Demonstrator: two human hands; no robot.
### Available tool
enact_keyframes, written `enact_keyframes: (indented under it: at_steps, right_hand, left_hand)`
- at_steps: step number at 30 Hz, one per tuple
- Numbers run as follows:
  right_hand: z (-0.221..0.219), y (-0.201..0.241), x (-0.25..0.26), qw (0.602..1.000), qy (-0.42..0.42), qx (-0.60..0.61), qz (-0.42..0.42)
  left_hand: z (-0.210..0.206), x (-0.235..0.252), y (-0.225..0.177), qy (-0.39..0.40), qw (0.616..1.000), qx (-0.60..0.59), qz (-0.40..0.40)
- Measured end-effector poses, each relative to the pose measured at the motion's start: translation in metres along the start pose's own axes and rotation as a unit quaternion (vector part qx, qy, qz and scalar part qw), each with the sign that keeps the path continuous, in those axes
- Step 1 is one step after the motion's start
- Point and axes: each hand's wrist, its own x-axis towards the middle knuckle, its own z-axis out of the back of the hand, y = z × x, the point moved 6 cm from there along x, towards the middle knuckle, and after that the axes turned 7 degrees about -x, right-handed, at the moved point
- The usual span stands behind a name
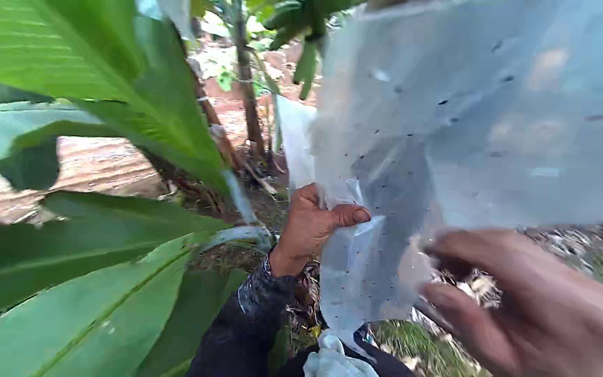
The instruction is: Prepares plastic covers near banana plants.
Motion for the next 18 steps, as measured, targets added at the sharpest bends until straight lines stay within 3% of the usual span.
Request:
enact_keyframes:
  at_steps: [3,5,8,11,13,15,18]
  right_hand:
    - [-0.091,-0.002,0.042,0.987,0.050,0.141,-0.058]
    - [-0.133,-0.004,0.061,0.964,0.048,0.255,-0.059]
    - [-0.165,-0.009,0.069,0.898,0.079,0.424,-0.087]
    - [-0.172,-0.023,0.053,0.907,0.080,0.387,-0.144]
    - [-0.177,-0.045,0.050,0.919,0.099,0.334,-0.184]
    - [-0.191,-0.072,0.051,0.909,0.115,0.321,-0.240]
    - [-0.204,-0.095,0.037,0.901,0.211,0.254,-0.281]
  left_hand:
    - [0.027,-0.015,-0.018,0.033,0.975,0.220,0.001]
    - [0.048,-0.025,-0.027,0.039,0.958,0.284,-0.019]
    - [0.088,-0.037,-0.046,0.052,0.958,0.282,-0.022]
    - [0.113,-0.049,-0.076,-0.023,0.937,0.336,-0.092]
    - [0.124,-0.057,-0.102,-0.139,0.873,0.432,-0.177]
    - [0.126,-0.064,-0.124,-0.252,0.777,0.520,-0.250]
    - [0.110,-0.059,-0.128,-0.299,0.677,0.603,-0.296]
